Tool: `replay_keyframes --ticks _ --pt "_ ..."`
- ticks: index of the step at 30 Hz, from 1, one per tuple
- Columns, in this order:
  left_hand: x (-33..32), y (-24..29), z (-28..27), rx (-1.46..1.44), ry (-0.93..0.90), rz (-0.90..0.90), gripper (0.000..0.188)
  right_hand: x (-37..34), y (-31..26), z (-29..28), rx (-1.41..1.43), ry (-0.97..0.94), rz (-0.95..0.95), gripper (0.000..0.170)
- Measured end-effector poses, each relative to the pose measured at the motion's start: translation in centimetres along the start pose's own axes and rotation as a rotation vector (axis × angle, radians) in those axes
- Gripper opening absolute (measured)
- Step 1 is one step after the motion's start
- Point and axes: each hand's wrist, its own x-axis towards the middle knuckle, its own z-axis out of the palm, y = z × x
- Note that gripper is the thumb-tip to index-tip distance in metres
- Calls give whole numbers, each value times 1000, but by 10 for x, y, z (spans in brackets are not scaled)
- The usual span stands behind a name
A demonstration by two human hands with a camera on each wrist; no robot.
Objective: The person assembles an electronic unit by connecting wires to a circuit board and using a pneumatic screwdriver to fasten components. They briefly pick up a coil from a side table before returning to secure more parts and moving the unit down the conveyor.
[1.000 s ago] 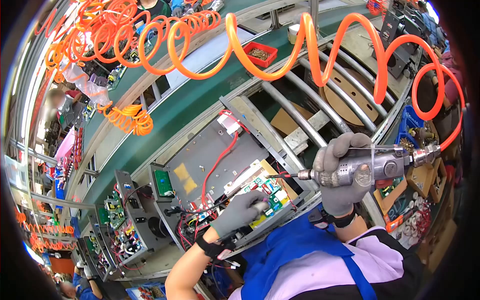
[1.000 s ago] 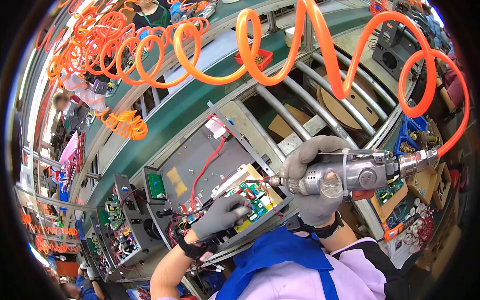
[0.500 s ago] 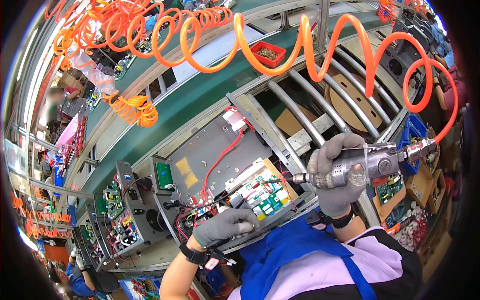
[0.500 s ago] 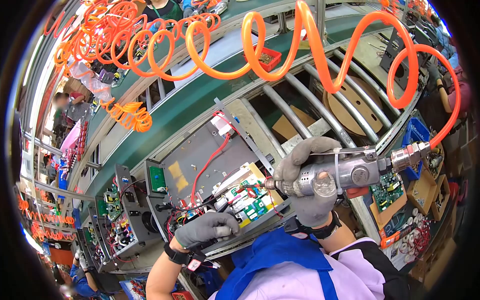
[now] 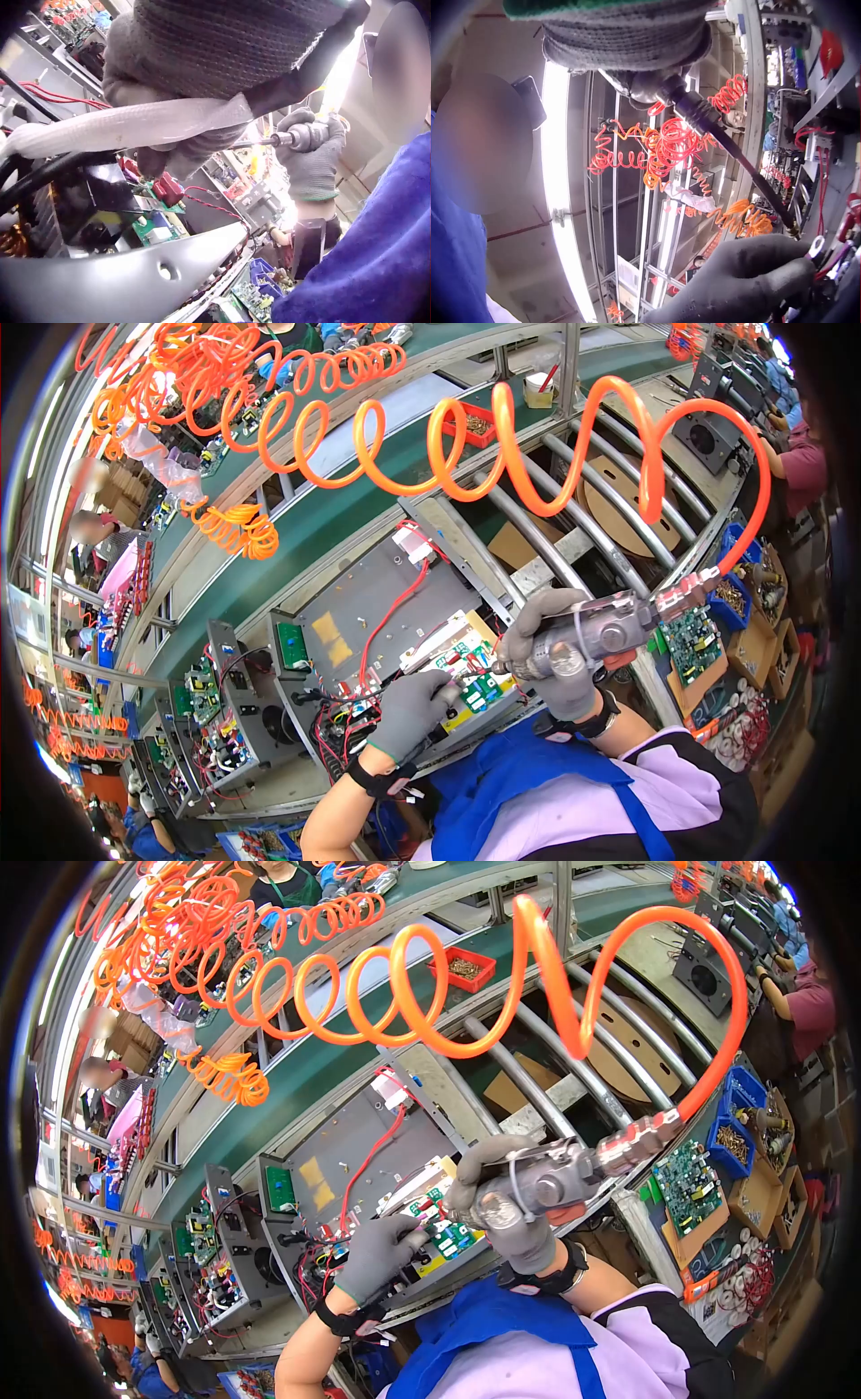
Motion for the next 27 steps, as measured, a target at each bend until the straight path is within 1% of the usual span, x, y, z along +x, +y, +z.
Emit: replay_keyframes --ticks 4,7,8,9,11,12,15,16,19,20,24,27 --pt "2 -11 5 45 14 25 28 -3 13 -8 -12 -75 56 40" --pt "4 -19 11 53 28 90 26 -6 25 -15 -154 -135 22 48" --pt "5 -20 12 62 25 126 25 -8 25 -17 -293 -183 15 47" --pt "5 -21 14 70 24 162 24 -9 28 -19 -322 -208 21 42" --pt "8 -20 19 144 -12 139 21 -12 34 -22 -377 -263 30 35" --pt "9 -19 20 181 -28 125 20 -13 38 -20 -339 -258 27 35" --pt "6 -19 21 165 21 140 16 -11 36 -12 -489 -322 -53 44" --pt "7 -18 22 195 8 141 16 -9 34 -10 -470 -352 -44 42" --pt "8 -18 25 276 -8 136 19 -9 42 -7 -505 -375 -100 41" --pt "8 -18 28 297 -4 132 19 -7 38 -5 -553 -421 -106 38" --pt "11 -33 54 318 46 103 21 -8 35 5 -757 -475 -20 39" --pt "4 -41 48 323 52 164 22 -3 43 15 -830 -526 -219 40"
